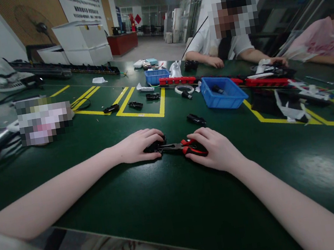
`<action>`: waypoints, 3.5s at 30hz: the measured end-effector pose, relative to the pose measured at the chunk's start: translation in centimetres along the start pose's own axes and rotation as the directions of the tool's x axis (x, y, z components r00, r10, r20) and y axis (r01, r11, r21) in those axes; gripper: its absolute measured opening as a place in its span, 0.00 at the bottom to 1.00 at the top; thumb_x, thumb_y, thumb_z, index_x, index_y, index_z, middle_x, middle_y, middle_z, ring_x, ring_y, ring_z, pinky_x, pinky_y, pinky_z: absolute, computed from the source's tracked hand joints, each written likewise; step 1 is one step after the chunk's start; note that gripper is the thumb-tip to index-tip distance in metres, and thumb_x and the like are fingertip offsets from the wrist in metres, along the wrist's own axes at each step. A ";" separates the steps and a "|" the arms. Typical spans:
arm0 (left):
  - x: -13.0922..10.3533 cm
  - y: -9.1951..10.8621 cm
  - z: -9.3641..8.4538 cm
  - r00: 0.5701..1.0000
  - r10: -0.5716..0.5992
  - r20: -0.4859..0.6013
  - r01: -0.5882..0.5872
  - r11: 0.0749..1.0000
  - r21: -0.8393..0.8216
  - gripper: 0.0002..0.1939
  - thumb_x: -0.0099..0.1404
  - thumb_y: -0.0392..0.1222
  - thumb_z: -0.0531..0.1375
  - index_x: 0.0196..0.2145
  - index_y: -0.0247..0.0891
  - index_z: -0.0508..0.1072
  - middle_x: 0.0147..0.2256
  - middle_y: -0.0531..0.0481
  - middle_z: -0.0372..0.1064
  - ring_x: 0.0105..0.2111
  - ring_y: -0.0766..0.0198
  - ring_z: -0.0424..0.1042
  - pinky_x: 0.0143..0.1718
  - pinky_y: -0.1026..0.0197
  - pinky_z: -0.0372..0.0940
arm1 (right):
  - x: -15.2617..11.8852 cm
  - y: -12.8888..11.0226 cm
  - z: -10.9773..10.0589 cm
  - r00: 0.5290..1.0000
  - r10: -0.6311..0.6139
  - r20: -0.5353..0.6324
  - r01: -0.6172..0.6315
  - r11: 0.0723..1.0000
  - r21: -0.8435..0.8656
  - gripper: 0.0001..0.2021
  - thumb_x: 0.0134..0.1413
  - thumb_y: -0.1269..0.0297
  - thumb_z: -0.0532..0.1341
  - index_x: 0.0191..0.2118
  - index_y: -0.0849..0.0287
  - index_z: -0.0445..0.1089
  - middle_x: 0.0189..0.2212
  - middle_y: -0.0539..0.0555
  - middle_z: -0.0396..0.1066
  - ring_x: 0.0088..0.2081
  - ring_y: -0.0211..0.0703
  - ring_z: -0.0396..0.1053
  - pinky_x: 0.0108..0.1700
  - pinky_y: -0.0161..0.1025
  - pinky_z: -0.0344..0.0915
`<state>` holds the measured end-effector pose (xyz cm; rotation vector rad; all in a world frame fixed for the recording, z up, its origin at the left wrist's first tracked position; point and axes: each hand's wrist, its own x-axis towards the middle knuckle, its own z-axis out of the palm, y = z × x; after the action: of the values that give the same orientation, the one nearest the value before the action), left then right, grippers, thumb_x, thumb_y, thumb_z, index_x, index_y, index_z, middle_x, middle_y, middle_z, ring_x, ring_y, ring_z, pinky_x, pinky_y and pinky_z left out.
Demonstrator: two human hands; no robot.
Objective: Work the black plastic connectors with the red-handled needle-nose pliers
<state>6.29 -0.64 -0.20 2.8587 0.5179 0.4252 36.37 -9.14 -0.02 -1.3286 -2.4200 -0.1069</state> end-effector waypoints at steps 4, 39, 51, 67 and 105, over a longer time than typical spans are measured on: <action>0.0 0.0 0.0 1.000 0.005 0.005 -0.005 1.000 0.007 0.22 0.71 0.55 0.58 0.54 0.37 0.69 0.60 0.41 0.65 0.55 0.52 0.69 0.55 0.51 0.64 | 0.1 -0.1 -0.1 1.000 0.028 0.010 -0.028 0.999 0.036 0.27 0.56 0.46 0.65 0.57 0.53 0.68 0.47 0.60 0.73 0.48 0.57 0.71 0.46 0.54 0.72; 0.1 -0.4 0.2 1.000 0.007 0.007 -0.007 1.000 0.026 0.22 0.71 0.56 0.58 0.52 0.37 0.71 0.59 0.40 0.66 0.54 0.52 0.70 0.52 0.52 0.65 | 0.2 -0.5 0.3 0.969 -0.201 -0.146 0.165 0.960 -0.226 0.20 0.59 0.51 0.65 0.50 0.59 0.68 0.41 0.60 0.77 0.41 0.53 0.75 0.47 0.52 0.66; 0.1 -0.3 0.1 1.000 -0.002 0.010 0.002 1.000 0.016 0.22 0.70 0.57 0.59 0.52 0.37 0.71 0.58 0.40 0.66 0.54 0.52 0.70 0.53 0.53 0.65 | 0.3 -0.7 0.2 0.984 -0.127 -0.124 0.093 0.964 -0.248 0.20 0.58 0.53 0.64 0.51 0.60 0.67 0.44 0.62 0.74 0.43 0.54 0.72 0.40 0.47 0.67; 0.1 -0.3 0.1 1.000 -0.003 0.008 0.003 1.000 -0.002 0.22 0.70 0.56 0.59 0.53 0.37 0.71 0.59 0.40 0.65 0.54 0.52 0.69 0.53 0.52 0.64 | 0.2 -0.3 0.3 0.995 -0.093 -0.033 0.085 0.975 -0.205 0.19 0.59 0.49 0.61 0.48 0.58 0.70 0.40 0.60 0.77 0.37 0.52 0.73 0.38 0.47 0.66; 0.1 -0.3 0.1 1.000 0.010 0.009 -0.010 1.000 0.007 0.21 0.72 0.56 0.58 0.53 0.37 0.71 0.59 0.39 0.66 0.54 0.51 0.70 0.53 0.51 0.65 | 0.3 -0.3 0.3 0.999 -0.015 -0.050 0.011 0.998 -0.066 0.19 0.57 0.51 0.64 0.50 0.56 0.67 0.42 0.59 0.74 0.41 0.53 0.73 0.40 0.48 0.69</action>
<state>6.34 -0.32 -0.36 2.8703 0.5046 0.4122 35.92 -8.97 -0.20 -1.3223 -2.4023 -0.2232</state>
